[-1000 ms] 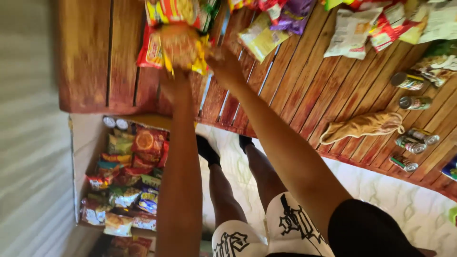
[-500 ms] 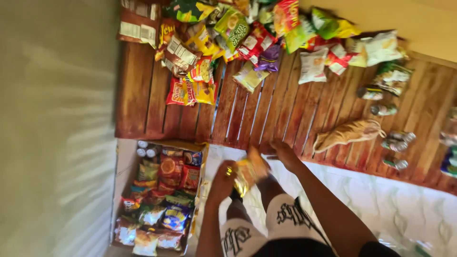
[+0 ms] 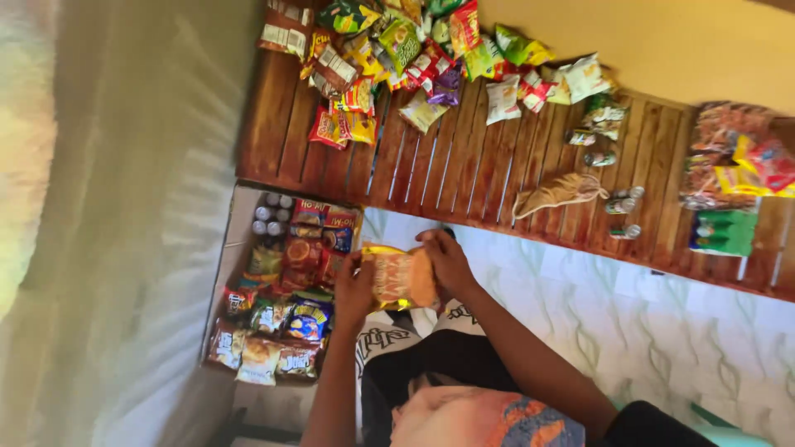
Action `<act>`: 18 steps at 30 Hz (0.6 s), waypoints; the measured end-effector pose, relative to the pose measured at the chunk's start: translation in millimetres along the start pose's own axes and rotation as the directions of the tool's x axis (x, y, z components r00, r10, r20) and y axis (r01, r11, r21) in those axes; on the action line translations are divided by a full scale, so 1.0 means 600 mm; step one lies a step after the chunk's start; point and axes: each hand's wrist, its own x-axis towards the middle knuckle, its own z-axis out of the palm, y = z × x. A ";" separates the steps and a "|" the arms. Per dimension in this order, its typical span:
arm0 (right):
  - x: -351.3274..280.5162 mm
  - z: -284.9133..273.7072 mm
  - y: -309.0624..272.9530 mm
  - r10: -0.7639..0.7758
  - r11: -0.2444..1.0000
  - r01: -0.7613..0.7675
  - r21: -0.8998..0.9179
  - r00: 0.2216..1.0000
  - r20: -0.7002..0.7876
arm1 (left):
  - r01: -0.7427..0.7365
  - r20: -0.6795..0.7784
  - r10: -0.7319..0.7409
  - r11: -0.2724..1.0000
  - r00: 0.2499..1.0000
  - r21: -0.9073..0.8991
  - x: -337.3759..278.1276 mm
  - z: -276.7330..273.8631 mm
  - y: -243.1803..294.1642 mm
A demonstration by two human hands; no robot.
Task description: Sorting and organizing various snack packets and small tins into a cardboard box.
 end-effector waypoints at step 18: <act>-0.117 -0.033 -0.222 -0.182 0.952 0.269 -0.149 0.883 0.432 | -0.381 -0.222 0.379 0.924 0.899 0.032 -0.070 0.014 0.092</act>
